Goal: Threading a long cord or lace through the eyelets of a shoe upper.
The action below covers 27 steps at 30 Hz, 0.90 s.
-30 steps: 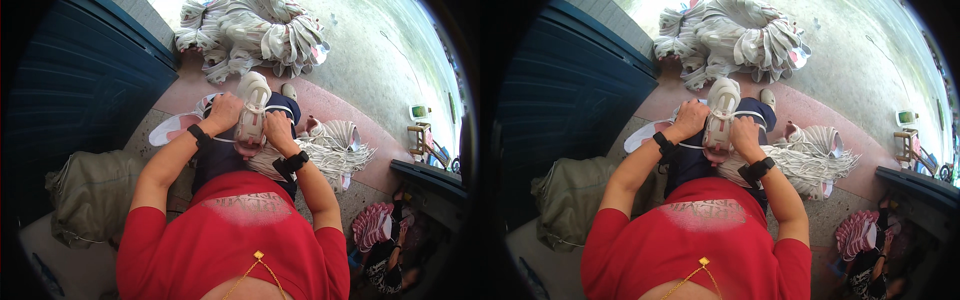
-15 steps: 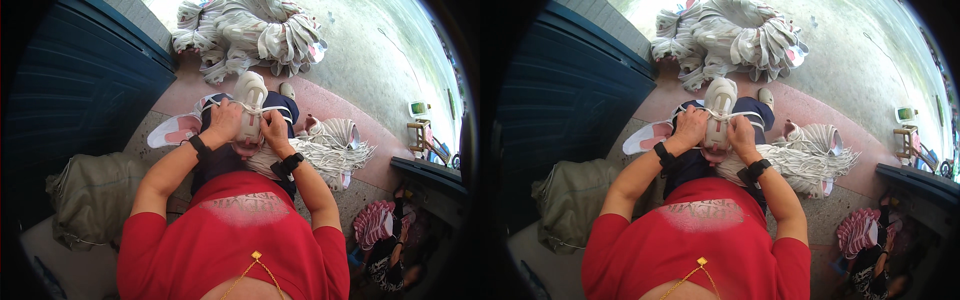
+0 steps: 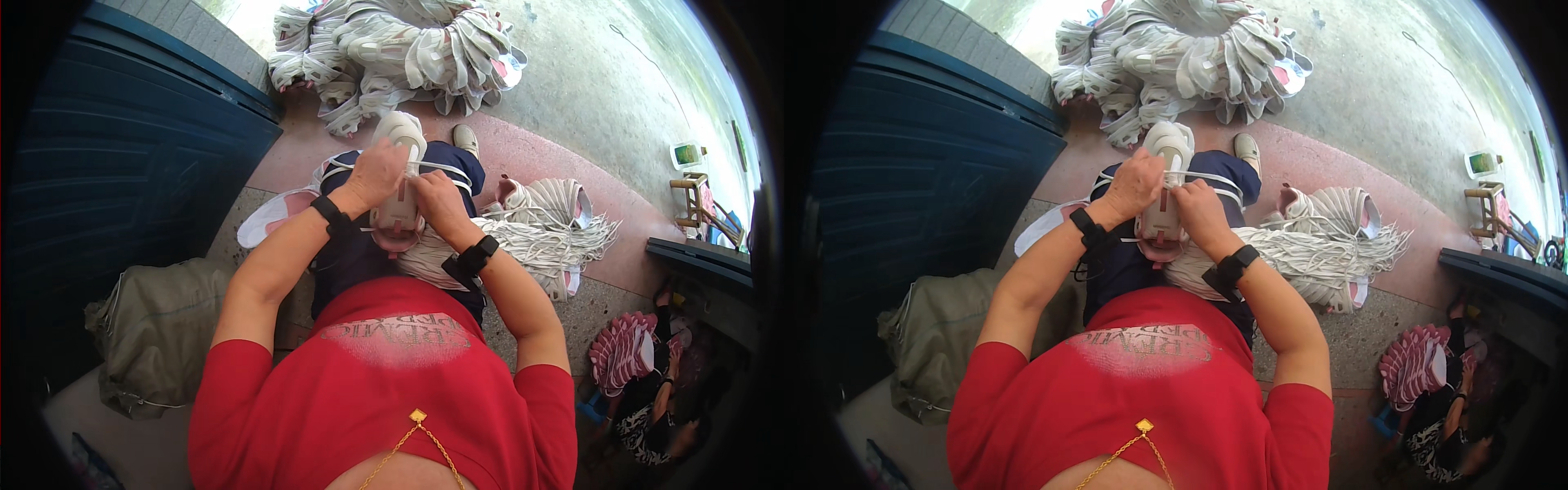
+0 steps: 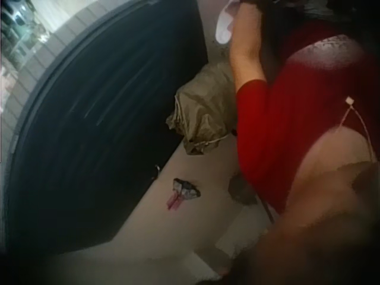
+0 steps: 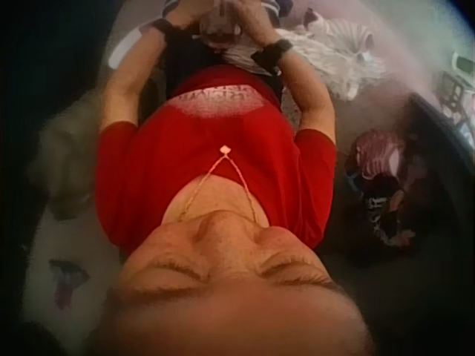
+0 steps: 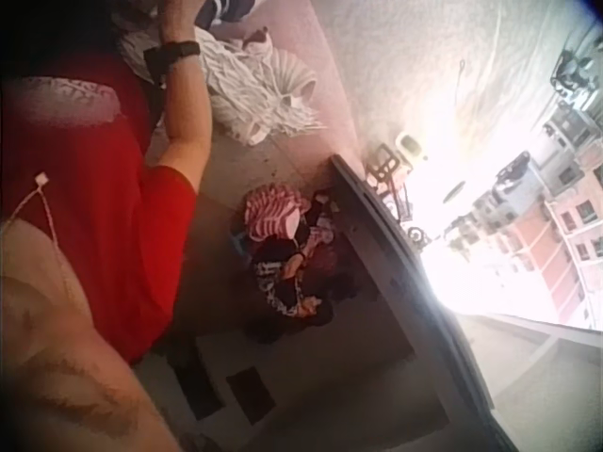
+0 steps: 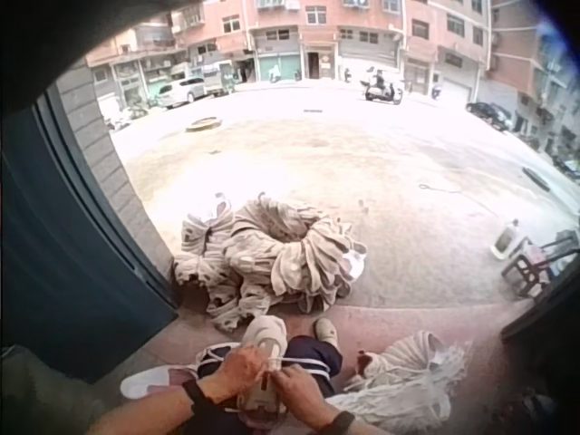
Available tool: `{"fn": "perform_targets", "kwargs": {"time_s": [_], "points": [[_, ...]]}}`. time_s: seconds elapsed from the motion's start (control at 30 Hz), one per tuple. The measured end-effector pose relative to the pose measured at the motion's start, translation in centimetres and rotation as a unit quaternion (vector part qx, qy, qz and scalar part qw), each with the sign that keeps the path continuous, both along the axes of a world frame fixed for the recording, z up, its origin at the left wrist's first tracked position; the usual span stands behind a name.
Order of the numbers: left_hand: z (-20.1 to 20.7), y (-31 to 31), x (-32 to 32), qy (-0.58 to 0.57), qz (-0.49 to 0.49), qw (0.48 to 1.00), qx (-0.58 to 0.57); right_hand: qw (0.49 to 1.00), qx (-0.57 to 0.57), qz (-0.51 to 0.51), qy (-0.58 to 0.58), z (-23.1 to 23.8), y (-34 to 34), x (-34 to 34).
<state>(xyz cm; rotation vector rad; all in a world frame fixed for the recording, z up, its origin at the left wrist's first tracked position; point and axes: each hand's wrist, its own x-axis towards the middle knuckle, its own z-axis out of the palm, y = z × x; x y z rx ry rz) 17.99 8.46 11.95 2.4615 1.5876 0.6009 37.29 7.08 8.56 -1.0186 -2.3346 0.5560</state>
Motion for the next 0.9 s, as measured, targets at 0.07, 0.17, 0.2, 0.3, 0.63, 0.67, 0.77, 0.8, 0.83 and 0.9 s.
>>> {"fn": "perform_targets", "kwargs": {"time_s": [0.07,0.17,0.2,0.3,0.63,0.67,0.77,0.8,0.83,0.9], "points": [[-0.3,0.2,-0.8,-0.075,0.046,0.995,-0.047,0.992,0.058,0.034,-0.111,0.8,0.2,-0.6],[1.3,0.9,-0.7,-0.23,0.115,0.938,-0.233,0.964,0.128,0.043,-0.227,1.0,1.0,-1.4],[1.4,1.1,-0.9,-0.293,0.122,0.911,-0.264,0.966,0.151,0.062,-0.198,1.1,1.2,-1.2],[2.0,2.2,-1.0,-0.428,0.122,0.819,-0.362,0.975,0.17,0.106,-0.099,1.8,1.8,0.7],[1.3,3.3,2.6,-0.162,0.007,0.947,-0.276,0.827,-0.033,-0.092,0.553,33.2,7.9,24.4],[0.8,3.3,2.0,-0.152,0.016,0.957,-0.248,0.819,-0.013,-0.117,0.562,34.8,7.9,27.3],[-0.3,2.0,-1.6,-0.043,0.073,0.975,-0.207,0.813,-0.012,-0.191,0.55,33.9,8.6,30.7],[-1.1,1.6,-2.6,-0.033,0.074,0.974,-0.212,0.827,-0.049,-0.204,0.521,31.5,9.0,29.3],[-2.0,1.0,-3.7,-0.022,0.079,0.973,-0.217,0.842,-0.097,-0.207,0.49,28.6,9.4,27.0],[-2.7,0.2,-4.8,-0.018,0.068,0.968,-0.24,0.872,-0.214,-0.183,0.4,21.1,9.3,20.2]]}}
